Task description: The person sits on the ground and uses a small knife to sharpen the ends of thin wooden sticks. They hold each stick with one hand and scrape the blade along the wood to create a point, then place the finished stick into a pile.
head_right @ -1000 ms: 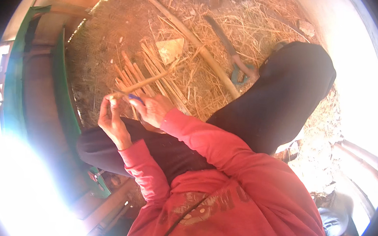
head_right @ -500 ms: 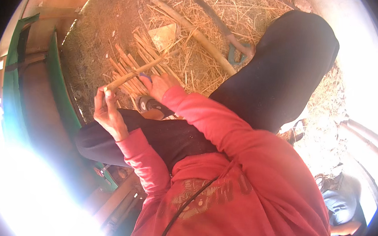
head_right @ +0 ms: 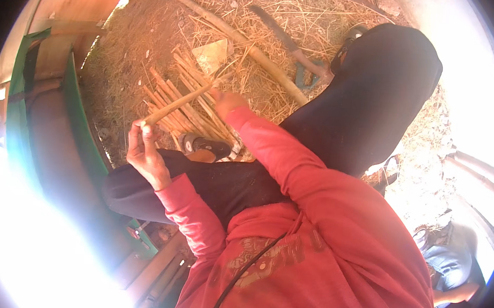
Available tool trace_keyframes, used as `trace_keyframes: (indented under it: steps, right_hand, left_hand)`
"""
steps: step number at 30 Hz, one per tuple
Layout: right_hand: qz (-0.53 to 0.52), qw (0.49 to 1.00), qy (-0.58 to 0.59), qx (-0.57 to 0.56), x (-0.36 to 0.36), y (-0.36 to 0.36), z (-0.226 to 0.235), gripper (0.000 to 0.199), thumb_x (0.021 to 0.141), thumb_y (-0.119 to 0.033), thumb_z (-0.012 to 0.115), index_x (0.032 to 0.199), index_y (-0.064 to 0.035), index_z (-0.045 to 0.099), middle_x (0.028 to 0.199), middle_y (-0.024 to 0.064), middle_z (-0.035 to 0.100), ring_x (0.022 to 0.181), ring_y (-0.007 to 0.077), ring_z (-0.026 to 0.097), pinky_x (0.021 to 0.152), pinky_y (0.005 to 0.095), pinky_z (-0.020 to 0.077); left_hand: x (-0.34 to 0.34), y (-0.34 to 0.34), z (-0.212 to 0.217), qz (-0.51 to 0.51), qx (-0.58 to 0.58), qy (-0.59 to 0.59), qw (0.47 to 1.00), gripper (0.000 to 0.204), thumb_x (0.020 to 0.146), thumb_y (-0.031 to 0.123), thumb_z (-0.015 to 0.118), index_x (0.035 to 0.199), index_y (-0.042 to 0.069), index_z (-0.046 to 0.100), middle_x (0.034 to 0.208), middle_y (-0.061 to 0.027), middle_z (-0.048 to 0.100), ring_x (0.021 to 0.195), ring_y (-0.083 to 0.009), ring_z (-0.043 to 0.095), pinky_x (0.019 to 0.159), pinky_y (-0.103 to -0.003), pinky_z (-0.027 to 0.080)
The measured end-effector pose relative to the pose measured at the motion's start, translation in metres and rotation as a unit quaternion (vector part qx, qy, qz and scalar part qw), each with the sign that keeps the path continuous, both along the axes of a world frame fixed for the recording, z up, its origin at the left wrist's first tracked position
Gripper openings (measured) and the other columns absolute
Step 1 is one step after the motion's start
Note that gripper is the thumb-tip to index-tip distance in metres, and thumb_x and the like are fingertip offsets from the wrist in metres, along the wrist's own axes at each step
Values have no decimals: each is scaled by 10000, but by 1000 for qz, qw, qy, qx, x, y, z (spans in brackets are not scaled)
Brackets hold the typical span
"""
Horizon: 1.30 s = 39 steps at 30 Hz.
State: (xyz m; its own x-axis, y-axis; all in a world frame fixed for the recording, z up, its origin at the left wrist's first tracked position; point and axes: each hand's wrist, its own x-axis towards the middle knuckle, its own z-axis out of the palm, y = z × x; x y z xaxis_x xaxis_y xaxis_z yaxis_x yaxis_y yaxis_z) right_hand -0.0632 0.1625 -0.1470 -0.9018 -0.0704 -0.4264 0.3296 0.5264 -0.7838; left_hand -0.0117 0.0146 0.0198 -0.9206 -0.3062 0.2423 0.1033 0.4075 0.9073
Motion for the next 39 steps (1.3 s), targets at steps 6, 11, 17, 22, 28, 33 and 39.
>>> trace_keyframes:
  steps: [6, 11, 17, 22, 28, 33, 39]
  right_hand:
    - [70, 986, 75, -131, 20, -5, 78, 674, 1029, -536, 298, 995, 1, 706, 757, 262, 662, 775, 445, 655, 773, 514, 517]
    - [47, 989, 118, -76, 30, -14, 91, 605, 1026, -506, 355, 987, -24, 720, 759, 258, 666, 759, 435, 654, 734, 495, 539]
    - [20, 991, 115, -62, 23, -12, 57, 567, 1021, -465, 417, 834, -28, 727, 717, 262, 647, 686, 446, 649, 663, 510, 529]
    - [78, 979, 189, -12, 24, -13, 37, 487, 1036, -419, 384, 989, -54, 702, 731, 241, 656, 699, 431, 653, 671, 502, 532]
    - [94, 982, 80, -143, 25, -17, 79, 504, 1059, -427, 246, 1262, -97, 568, 975, 252, 678, 869, 444, 649, 829, 493, 520]
    - [34, 995, 44, -88, 19, -7, 54, 496, 1039, -417, 375, 1048, -37, 693, 883, 257, 678, 837, 425, 663, 798, 490, 536]
    - [32, 962, 177, -205, 29, -15, 86, 541, 1031, -473, 372, 932, -65, 714, 729, 244, 651, 692, 416, 653, 647, 500, 518]
  left_hand:
    - [1, 3, 2, 40, -12, -3, 999, 252, 961, 209, 663, 1079, -13, 667, 933, -11, 574, 784, -92, 567, 708, -244, 483]
    - [3, 4, 3, 0, -58, 8, 998, 229, 958, 177, 659, 1078, -17, 666, 898, -7, 548, 757, -85, 550, 697, -229, 448]
    - [-2, 4, 0, -10, -22, 15, 1000, 215, 959, 152, 653, 1088, -19, 667, 888, -7, 538, 755, -91, 557, 696, -235, 456]
    - [-4, 8, 1, 9, 10, 20, 1000, 210, 952, 162, 666, 1070, -12, 669, 895, -10, 541, 760, -97, 566, 697, -237, 465]
    - [-2, 2, -1, -11, -18, 13, 1000, 203, 935, 151, 682, 1074, 3, 677, 923, -14, 548, 793, -107, 557, 716, -251, 494]
    - [-4, 6, 0, 0, -4, 9, 1000, 215, 939, 123, 671, 1101, -18, 678, 952, -28, 544, 851, -109, 553, 747, -254, 500]
    - [-4, 6, 1, -27, -15, 16, 999, 226, 942, 129, 668, 1100, -32, 676, 968, -26, 545, 859, -109, 552, 762, -253, 492]
